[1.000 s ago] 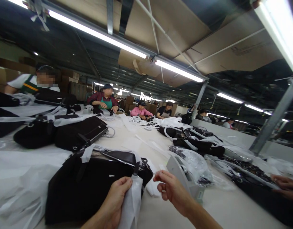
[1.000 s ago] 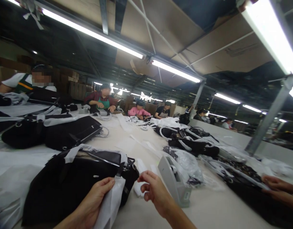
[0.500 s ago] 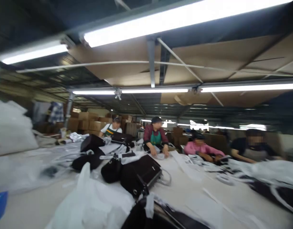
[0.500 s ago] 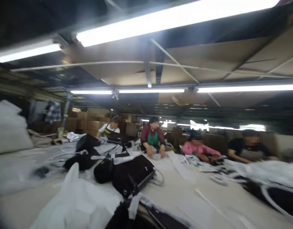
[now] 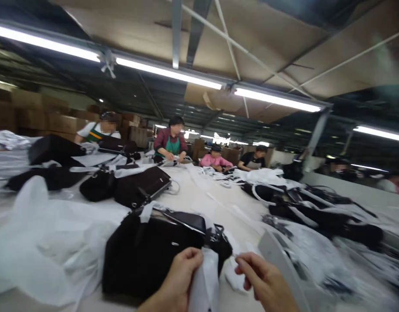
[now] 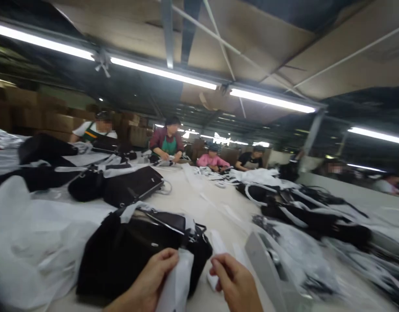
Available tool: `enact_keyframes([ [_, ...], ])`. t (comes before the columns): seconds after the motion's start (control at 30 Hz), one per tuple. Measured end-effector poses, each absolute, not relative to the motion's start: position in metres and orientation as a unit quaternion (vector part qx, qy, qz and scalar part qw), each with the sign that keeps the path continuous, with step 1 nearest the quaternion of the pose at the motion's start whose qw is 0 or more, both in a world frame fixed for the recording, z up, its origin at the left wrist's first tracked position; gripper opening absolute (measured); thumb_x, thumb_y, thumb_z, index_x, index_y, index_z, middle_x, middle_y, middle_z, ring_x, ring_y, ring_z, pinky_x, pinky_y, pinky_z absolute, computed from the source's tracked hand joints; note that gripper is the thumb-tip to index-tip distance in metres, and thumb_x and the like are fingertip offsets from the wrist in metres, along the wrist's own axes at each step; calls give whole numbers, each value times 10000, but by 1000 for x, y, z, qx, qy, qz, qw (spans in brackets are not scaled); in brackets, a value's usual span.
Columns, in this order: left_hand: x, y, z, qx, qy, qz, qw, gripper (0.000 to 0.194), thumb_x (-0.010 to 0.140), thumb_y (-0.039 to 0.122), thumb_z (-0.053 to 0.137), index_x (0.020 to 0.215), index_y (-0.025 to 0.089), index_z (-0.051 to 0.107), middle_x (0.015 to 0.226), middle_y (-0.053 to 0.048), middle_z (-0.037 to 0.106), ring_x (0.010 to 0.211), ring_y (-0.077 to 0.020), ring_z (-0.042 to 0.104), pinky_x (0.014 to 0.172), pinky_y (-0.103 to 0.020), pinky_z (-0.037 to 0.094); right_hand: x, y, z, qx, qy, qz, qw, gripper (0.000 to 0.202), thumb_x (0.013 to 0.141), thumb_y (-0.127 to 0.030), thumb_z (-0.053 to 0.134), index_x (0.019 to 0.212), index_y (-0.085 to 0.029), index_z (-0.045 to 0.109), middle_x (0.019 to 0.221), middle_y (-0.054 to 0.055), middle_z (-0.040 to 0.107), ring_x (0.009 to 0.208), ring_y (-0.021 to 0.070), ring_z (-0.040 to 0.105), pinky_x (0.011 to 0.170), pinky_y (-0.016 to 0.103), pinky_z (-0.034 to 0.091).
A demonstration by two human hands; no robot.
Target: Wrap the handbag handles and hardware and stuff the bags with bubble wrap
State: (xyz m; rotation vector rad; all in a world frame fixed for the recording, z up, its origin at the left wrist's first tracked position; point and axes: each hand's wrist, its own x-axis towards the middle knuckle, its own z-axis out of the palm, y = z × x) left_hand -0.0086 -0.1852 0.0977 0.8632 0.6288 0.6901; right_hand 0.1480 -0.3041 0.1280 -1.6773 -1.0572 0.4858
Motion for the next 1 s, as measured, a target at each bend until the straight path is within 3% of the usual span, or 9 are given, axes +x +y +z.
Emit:
enact_keyframes([
  [0.13,-9,-188,98,403,287,304,814,470,450,486,883,689,175,624,580,46,566,562,-98,460,554,-220,359,128,-296,120,-684,-403,296,531,641,687,-780,602,738,-154,726,717,86,708,643,184,626,517,236,408],
  [0.3,-13,-189,99,421,291,326,795,466,466,506,881,666,158,644,576,28,583,552,-101,475,546,-219,362,109,-265,102,-615,-388,362,584,604,610,-722,731,649,-123,660,534,-13,536,508,100,460,498,218,352],
  [0.43,-12,-190,102,424,282,322,798,427,504,459,877,718,143,687,641,-9,644,604,-131,540,591,-234,415,102,-262,106,-585,-353,391,617,526,645,-621,778,763,-118,676,618,-4,596,558,97,491,525,202,373],
  [0.57,-25,-196,105,394,228,305,836,438,623,499,820,879,159,714,822,-62,718,785,-210,635,755,-287,482,95,-267,115,-595,-359,345,631,562,633,-649,777,812,-139,622,555,-36,567,501,84,466,470,187,362],
  [0.7,-61,-204,102,375,164,178,895,470,767,544,707,1024,151,720,976,-101,724,981,-260,635,887,-303,463,95,-273,115,-564,-365,402,622,528,749,-653,684,934,-168,587,641,-29,606,528,111,561,470,207,464],
  [0.87,-90,-213,92,370,187,145,898,386,714,408,800,967,125,732,831,-45,673,722,-129,565,646,-179,417,107,-285,109,-577,-404,421,572,519,775,-682,634,823,-170,563,658,-15,602,543,140,628,396,187,464],
  [1.0,-88,-220,95,369,175,126,904,502,622,461,854,952,105,727,773,-45,631,668,-115,519,605,-179,387,114,-300,102,-532,-424,533,504,569,833,-693,549,791,-131,623,733,60,656,554,143,638,416,195,469],
])
